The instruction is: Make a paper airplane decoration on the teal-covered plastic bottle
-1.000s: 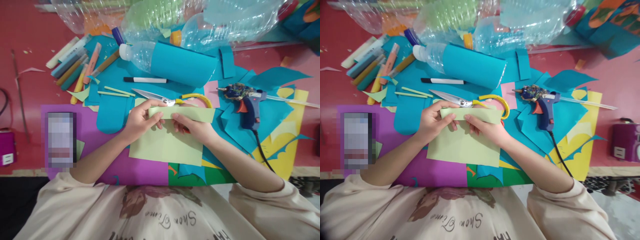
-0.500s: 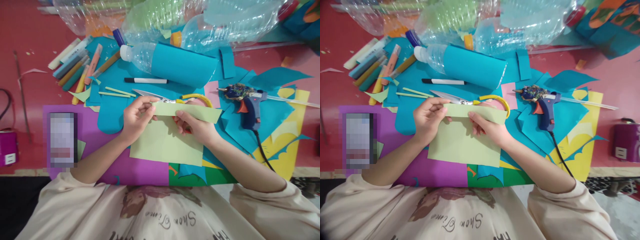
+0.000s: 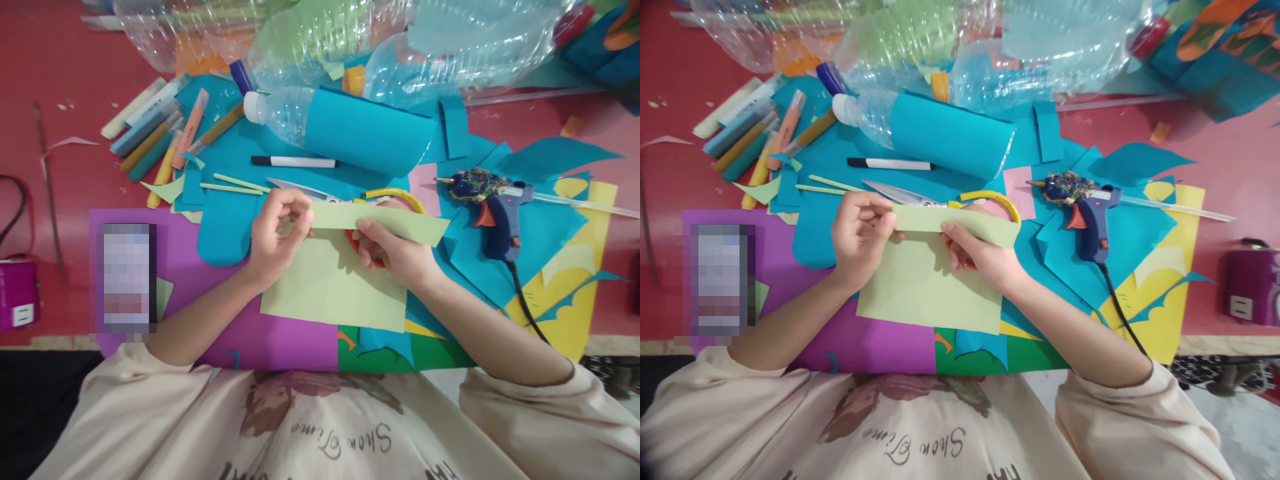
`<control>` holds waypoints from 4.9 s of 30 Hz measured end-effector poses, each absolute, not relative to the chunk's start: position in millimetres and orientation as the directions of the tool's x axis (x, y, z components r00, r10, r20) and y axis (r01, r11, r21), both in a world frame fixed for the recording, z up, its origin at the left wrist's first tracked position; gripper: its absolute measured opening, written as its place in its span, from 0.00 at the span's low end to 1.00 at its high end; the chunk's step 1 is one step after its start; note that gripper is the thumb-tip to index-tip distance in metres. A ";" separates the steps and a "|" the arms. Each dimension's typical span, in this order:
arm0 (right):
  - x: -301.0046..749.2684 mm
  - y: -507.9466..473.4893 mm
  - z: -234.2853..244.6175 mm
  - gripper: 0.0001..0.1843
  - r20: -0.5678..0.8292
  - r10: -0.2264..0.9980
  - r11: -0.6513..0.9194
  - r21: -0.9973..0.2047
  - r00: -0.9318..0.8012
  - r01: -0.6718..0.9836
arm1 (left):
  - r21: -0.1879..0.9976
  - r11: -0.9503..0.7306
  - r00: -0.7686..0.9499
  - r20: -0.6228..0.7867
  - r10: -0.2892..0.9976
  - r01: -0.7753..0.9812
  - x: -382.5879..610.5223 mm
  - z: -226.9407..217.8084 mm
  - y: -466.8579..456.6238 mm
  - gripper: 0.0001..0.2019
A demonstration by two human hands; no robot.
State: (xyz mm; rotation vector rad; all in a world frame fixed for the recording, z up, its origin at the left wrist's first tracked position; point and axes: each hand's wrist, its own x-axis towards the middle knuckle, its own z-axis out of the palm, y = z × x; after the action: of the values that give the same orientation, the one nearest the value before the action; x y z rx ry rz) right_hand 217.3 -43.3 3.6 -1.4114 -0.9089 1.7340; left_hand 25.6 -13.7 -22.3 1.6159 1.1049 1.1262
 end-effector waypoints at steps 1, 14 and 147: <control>217.5 -43.4 3.8 0.26 -0.483 0.863 -0.499 -0.861 -0.147 -0.100 | 0.949 -0.255 0.201 0.217 0.955 0.188 24.9 -22.8 -13.5 0.15; 217.0 -43.0 7.3 0.25 -0.467 0.873 -0.483 -0.866 -0.140 -0.126 | 0.898 -0.398 0.227 0.355 0.907 0.189 22.6 -16.4 -9.8 0.09; 218.4 -44.1 -2.2 0.22 -0.215 0.963 -0.237 -0.963 -0.164 -0.130 | 0.998 -0.026 0.358 0.007 0.934 0.048 25.2 -9.4 -15.8 0.16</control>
State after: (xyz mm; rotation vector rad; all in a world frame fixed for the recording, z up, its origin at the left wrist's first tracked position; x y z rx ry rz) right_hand 218.4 -44.1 -2.2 -1.1855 -1.0868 1.5560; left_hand 25.2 -15.8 -9.4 1.4105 0.9629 0.9215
